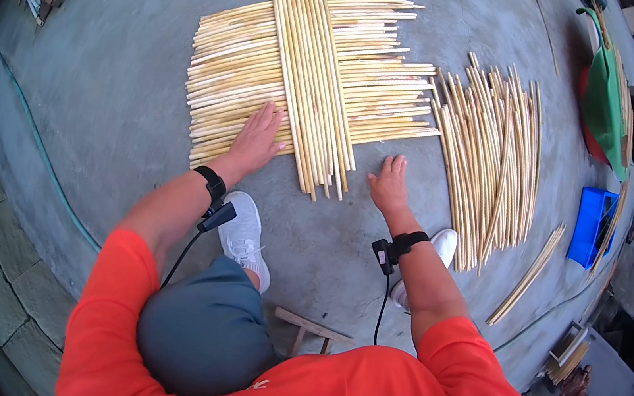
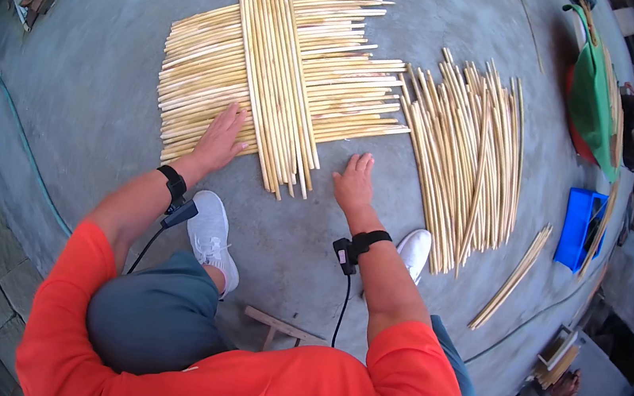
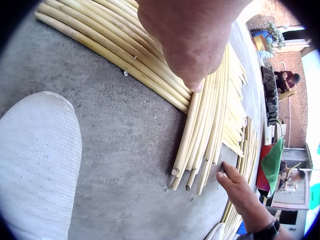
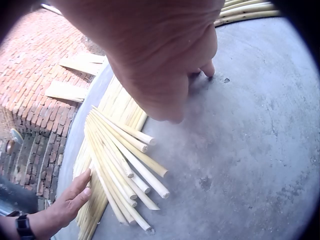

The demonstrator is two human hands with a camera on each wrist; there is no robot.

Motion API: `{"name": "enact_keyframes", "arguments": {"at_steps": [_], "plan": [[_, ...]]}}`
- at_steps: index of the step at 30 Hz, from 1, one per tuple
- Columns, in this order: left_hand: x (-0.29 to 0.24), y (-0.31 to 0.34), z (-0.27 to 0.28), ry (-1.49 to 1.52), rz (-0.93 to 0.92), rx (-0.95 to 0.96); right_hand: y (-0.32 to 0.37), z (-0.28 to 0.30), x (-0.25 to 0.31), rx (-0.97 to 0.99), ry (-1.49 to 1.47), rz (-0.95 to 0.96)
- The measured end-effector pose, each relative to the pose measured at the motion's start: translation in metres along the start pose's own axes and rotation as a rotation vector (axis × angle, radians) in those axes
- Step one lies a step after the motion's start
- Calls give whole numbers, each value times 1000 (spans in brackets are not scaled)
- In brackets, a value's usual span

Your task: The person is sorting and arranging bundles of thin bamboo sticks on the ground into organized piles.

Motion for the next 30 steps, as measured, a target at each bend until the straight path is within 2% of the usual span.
{"name": "enact_keyframes", "arguments": {"at_steps": [4,6,8,9,11,12,13,14,15,16,18,20,22,24,25,30], "plan": [[4,13,2,-3,17,-7,-4,6,-4,46,59,15],[9,21,9,-10,29,-1,-10,27,-12,287,60,104],[15,32,19,7,35,-12,-24,45,-45,520,78,195],[19,35,25,2,31,-10,-32,59,-68,533,12,317],[29,48,39,-30,85,-61,-33,142,-86,659,15,171],[35,54,46,-56,85,-106,-40,170,-116,587,17,178],[39,63,49,-54,79,-93,-42,210,-140,542,-44,63],[44,68,57,-42,104,-154,-47,247,-168,481,-2,111],[48,73,65,-28,128,-220,-34,295,-175,463,-138,-149],[51,79,72,-25,120,-227,-23,335,-194,355,-172,-167],[57,100,90,-18,176,-260,14,406,-216,260,-125,-230],[49,125,112,12,202,-268,68,449,-231,129,-155,-272],[37,151,140,28,229,-282,124,460,-257,102,-239,-340],[23,176,165,24,218,-307,182,441,-295,90,-339,-405],[10,187,182,3,203,-314,214,431,-295,98,-352,-446],[-84,238,261,-23,84,-243,360,330,-337,33,-670,-620]]}}
Point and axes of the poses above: each hand's wrist, its own y-axis away from the middle knuckle, its own z-axis out of the back of the hand, x = y × z, the point moved 4 cm from there along -y, towards the middle knuckle, and after that the axes turned 5 degrees about -x, right-handed, at the moved point
